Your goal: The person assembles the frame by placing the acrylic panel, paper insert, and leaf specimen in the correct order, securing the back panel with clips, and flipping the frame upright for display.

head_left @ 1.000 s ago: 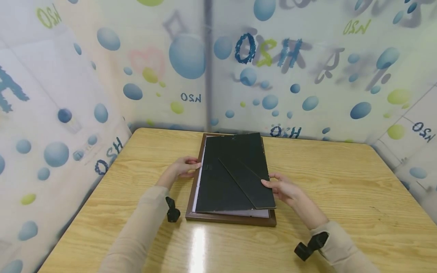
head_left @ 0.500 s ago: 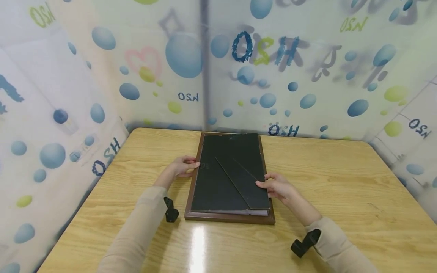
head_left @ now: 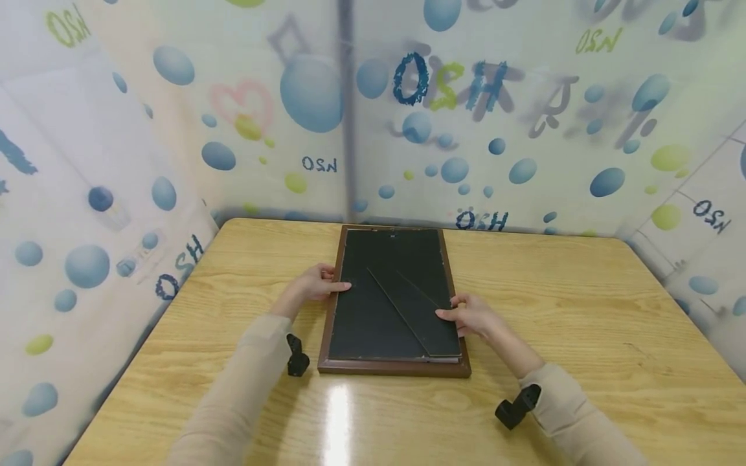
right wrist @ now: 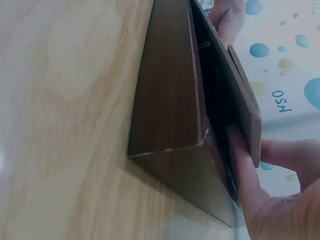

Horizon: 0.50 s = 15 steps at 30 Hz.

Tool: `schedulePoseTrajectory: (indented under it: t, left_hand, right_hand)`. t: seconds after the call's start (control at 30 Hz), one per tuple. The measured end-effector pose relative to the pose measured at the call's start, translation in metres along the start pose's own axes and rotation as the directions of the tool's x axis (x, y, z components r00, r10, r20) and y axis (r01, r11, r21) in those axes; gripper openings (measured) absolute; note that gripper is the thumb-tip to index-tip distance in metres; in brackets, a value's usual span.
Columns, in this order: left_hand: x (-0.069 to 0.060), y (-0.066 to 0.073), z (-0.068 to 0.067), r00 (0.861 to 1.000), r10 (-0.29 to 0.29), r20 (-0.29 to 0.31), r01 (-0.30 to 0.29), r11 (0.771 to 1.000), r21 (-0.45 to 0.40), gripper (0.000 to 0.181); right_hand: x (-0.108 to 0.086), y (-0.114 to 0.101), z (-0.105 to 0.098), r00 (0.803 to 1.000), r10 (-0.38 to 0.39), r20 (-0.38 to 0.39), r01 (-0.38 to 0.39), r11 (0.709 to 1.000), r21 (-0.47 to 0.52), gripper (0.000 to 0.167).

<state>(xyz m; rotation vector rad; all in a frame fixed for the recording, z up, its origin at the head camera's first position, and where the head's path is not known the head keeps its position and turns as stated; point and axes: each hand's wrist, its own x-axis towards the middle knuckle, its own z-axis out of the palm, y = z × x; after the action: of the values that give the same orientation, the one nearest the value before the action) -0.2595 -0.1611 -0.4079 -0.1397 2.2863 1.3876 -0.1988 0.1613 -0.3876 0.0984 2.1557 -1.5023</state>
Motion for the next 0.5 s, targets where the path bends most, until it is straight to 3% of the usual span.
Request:
schedulePoseTrajectory:
  t: [0.17, 0.37, 0.5]
  left_hand:
    - [0.0, 0.005, 0.003, 0.999, -0.049, -0.009, 0.049, 0.999, 0.017, 0.07]
    - [0.0, 0.013, 0.002, 0.995, -0.098, 0.008, 0.098, 0.995, 0.017, 0.073]
    - [-0.001, 0.015, 0.002, 0.994, -0.111, 0.009, 0.111, 0.993, 0.028, 0.074]
  right_hand:
    - [0.0, -0.002, 0.0, 0.999, 0.018, -0.027, -0.021, 0.994, -0.11, 0.065]
    - [-0.006, -0.007, -0.005, 0.999, -0.002, -0.052, -0.012, 0.964, -0.266, 0.071]
    - [-0.012, -0.009, -0.009, 0.998, -0.047, -0.051, 0.03, 0.958, -0.284, 0.068]
